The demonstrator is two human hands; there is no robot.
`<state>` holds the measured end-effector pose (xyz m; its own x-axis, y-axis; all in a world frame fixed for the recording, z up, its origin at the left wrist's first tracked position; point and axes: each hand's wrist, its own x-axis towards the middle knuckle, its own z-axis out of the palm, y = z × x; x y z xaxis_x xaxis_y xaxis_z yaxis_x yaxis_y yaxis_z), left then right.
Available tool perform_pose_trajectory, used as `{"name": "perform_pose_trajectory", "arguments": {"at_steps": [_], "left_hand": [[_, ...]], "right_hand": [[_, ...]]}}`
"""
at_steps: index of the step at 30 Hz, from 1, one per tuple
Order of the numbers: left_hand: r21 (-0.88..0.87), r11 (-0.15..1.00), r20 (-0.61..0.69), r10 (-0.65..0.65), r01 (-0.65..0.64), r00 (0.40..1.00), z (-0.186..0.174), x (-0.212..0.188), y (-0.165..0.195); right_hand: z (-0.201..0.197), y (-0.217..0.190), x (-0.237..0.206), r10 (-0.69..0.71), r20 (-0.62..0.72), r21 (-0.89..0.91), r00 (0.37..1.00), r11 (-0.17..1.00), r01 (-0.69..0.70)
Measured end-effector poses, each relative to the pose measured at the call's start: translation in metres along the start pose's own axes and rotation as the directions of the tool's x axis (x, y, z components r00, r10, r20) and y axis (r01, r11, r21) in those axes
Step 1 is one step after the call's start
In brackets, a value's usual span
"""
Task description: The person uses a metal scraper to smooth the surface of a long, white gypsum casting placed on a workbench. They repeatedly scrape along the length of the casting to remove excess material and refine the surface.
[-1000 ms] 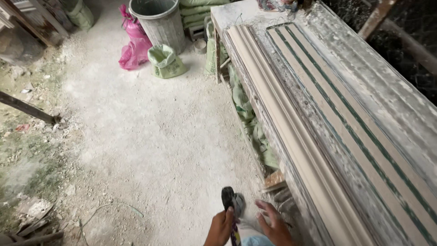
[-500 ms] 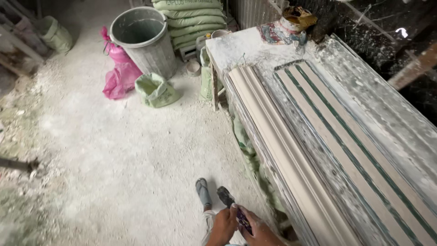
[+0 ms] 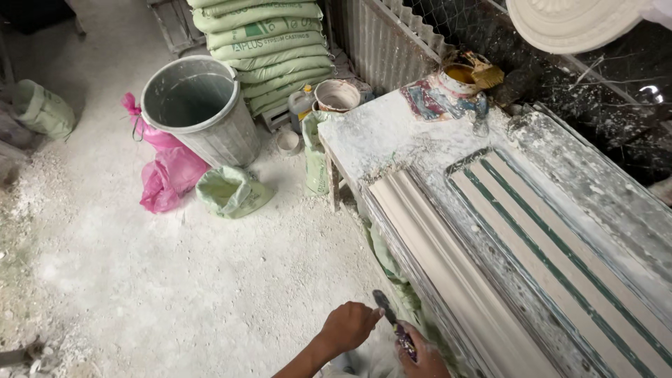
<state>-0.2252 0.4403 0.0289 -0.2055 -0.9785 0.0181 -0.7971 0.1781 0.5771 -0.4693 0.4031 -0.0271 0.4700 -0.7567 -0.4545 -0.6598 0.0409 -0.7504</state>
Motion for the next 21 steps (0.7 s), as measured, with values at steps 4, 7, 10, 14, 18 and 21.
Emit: {"name": "perform_pose_trajectory", "arguments": {"at_steps": [4,7,10,14,18,21], "left_hand": [[-0.082,0.978,-0.109,-0.202,0.194,0.973,0.004,0.035,-0.008],[-0.269,0.894,-0.051,-0.385,0.358,0.922,0.010,0.054,0.001],[-0.350,0.869,-0.129,-0.414,0.349,0.901,0.013,0.070,0.012],[-0.226,0.866,-0.039,-0.466,0.447,0.884,0.012,0.088,0.016],[-0.194,0.873,-0.026,-0.461,0.448,0.887,0.006,0.104,0.011],[-0.155,0.888,0.013,-0.437,0.433,0.899,-0.004,0.117,0.004]], "right_hand": [[-0.014,0.025,0.037,-0.020,-0.131,-0.030,0.991,0.999,0.016],[-0.032,0.026,0.060,-0.146,-0.141,-0.006,0.979,0.989,0.146],[-0.048,0.015,0.075,-0.179,-0.158,-0.076,0.971,0.983,0.169],[-0.064,0.005,0.093,0.097,-0.018,-0.063,0.995,0.993,-0.098],[-0.071,0.010,0.110,0.094,-0.021,-0.036,0.995,0.995,-0.095],[-0.072,0.014,0.125,-0.029,-0.099,-0.045,0.995,0.999,0.024]]}}
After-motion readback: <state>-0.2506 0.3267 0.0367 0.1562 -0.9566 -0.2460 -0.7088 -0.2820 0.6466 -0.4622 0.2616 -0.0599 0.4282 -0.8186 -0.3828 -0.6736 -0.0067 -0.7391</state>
